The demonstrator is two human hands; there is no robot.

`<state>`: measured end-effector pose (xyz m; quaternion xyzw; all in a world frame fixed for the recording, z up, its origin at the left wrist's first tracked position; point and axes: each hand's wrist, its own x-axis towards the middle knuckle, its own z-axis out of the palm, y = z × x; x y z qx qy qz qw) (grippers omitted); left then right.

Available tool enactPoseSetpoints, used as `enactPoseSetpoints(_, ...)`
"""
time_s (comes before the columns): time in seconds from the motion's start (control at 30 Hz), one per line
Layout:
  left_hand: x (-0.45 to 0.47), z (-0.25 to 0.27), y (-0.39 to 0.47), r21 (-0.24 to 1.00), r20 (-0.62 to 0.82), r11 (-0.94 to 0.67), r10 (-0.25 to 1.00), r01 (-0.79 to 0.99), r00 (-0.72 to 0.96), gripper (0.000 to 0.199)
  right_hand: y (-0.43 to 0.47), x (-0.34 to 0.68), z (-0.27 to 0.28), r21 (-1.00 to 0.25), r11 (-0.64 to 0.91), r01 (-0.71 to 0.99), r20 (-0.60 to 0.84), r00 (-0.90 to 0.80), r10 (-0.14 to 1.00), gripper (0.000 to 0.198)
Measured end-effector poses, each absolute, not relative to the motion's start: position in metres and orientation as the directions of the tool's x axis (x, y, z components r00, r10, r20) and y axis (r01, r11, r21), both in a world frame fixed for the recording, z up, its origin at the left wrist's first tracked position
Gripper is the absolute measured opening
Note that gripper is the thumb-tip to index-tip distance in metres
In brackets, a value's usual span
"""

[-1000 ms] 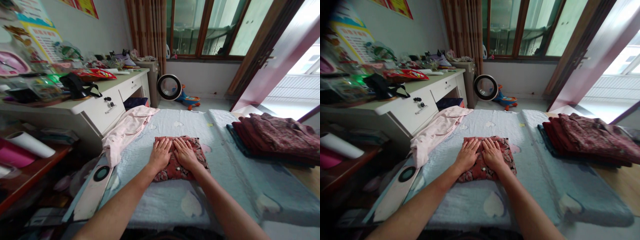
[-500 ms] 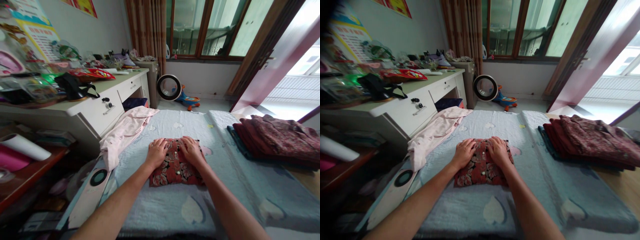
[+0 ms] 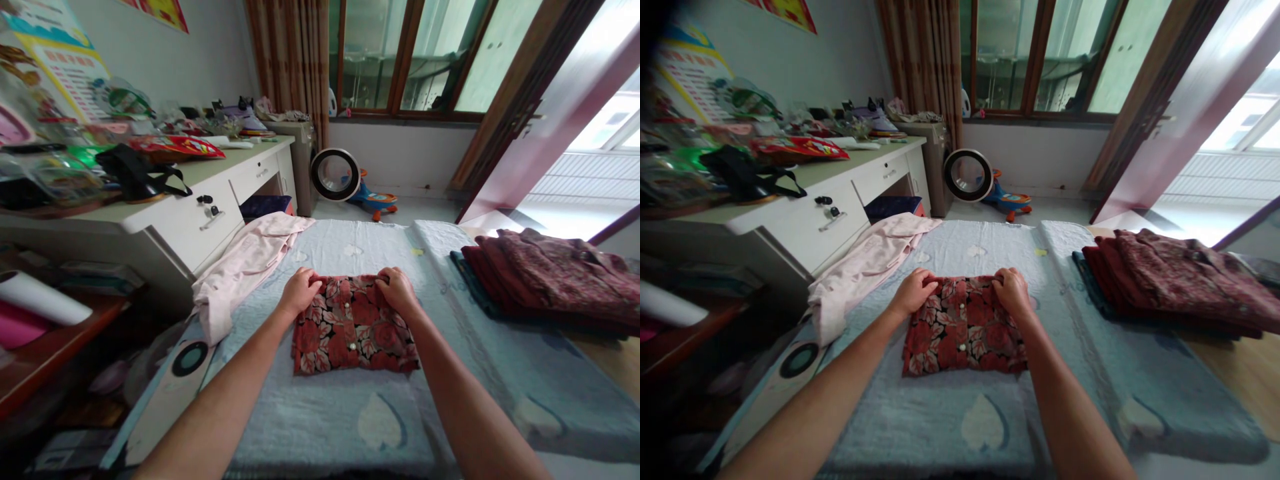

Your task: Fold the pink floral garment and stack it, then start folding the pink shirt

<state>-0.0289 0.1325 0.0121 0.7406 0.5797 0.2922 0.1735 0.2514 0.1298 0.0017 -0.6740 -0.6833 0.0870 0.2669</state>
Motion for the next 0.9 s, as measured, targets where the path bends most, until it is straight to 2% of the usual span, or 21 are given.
enactPoseSetpoints(0.1,-0.029,0.003,0.136,0.648,0.256,-0.257,0.96,0.717,0.112,0.011,0.136,0.248,0.0,-0.522,0.109,0.846,0.29,0.056,0.955,0.017)
enactPoseSetpoints(0.3,-0.021,-0.007,0.14,0.614,0.227,-0.169,0.973,0.771,0.033,0.011,0.136,0.24,-0.012,-0.532,0.059,0.845,0.299,0.123,0.946,0.016)
enactPoseSetpoints(0.5,-0.021,0.019,0.127,0.626,0.324,-0.269,0.944,0.732,0.07,0.015,0.134,0.244,0.005,-0.601,0.158,0.784,0.377,0.104,0.92,0.017)
enactPoseSetpoints(0.63,-0.022,0.02,0.132,0.678,0.286,-0.246,0.956,0.693,0.06,0.018,0.139,0.243,0.005,-0.61,0.164,0.775,0.353,0.08,0.932,0.018)
enactPoseSetpoints(0.7,-0.022,0.014,0.135,0.617,0.232,-0.186,0.971,0.765,0.049,0.019,0.141,0.241,0.0,-0.574,0.12,0.81,0.31,0.08,0.947,0.018)
enactPoseSetpoints(0.77,-0.019,0.009,0.135,0.483,0.215,-0.112,0.977,0.869,0.006,0.021,0.141,0.237,-0.004,-0.498,0.036,0.867,0.259,0.11,0.96,0.021)
enactPoseSetpoints(0.83,-0.014,0.008,0.129,0.348,0.284,-0.058,0.958,0.936,-0.047,0.03,0.135,0.231,-0.004,-0.405,-0.046,0.913,0.27,0.167,0.948,0.028)
enactPoseSetpoints(0.9,-0.006,0.011,0.119,0.276,0.385,-0.089,0.922,0.957,-0.025,0.036,0.126,0.221,-0.002,-0.342,-0.059,0.938,0.347,0.184,0.92,0.035)
